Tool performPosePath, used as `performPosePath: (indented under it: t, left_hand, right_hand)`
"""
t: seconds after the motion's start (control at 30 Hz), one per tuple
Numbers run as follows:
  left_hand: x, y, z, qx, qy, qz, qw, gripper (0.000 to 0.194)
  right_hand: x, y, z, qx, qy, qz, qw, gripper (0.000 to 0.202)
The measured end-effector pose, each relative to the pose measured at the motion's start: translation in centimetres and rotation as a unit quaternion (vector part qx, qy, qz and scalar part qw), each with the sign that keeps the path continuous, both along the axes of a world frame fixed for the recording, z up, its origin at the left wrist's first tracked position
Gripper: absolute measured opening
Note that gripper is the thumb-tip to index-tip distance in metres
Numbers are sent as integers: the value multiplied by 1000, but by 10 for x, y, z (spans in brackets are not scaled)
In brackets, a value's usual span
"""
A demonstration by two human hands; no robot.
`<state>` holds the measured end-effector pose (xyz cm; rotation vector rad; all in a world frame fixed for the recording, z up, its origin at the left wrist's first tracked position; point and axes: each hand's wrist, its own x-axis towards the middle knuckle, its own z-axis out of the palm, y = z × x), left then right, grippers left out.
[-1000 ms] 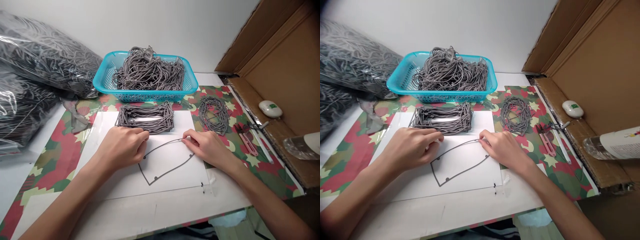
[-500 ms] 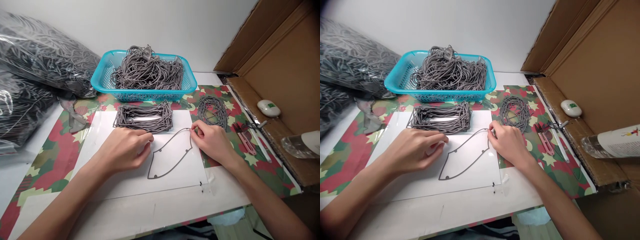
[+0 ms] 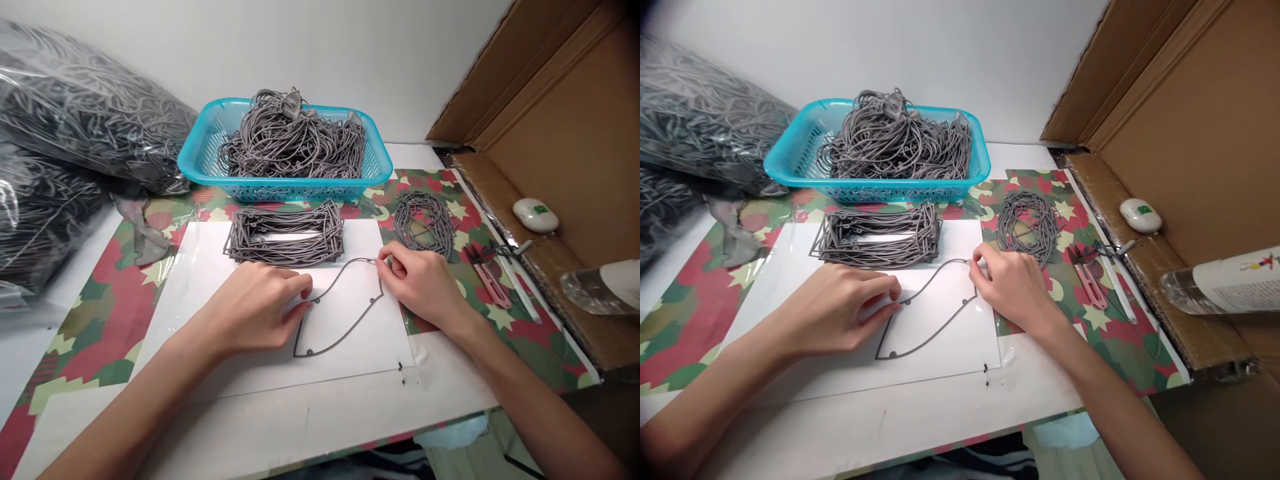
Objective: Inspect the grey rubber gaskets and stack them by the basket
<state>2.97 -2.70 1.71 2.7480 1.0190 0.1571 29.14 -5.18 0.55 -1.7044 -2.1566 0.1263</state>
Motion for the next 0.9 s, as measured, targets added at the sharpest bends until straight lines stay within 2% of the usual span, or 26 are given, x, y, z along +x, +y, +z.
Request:
performPosePath:
  t: [0.17,0.3,0.47,0.7,0.9]
  left_hand:
    - [2,-2,2,-14,-7,2,1000,14]
    - [1,-1,0,2,-10,3,1000,14]
    - [0,1,-3,57,13,27,998,18]
    - [-1,1,-7,178,30,70,981,34]
    - [-1,0,-7,205,47,82,974,37]
  right_hand:
    - [0,0,1,7,7,7,1000,17]
    - [0,0,0,6,3,3,1000,15]
    - [0,1,0,1,27,-6,1000,17]
    - [2,2,3,-29,70,-31,997,18]
    - [3,2,1,-39,69,-44,996,16]
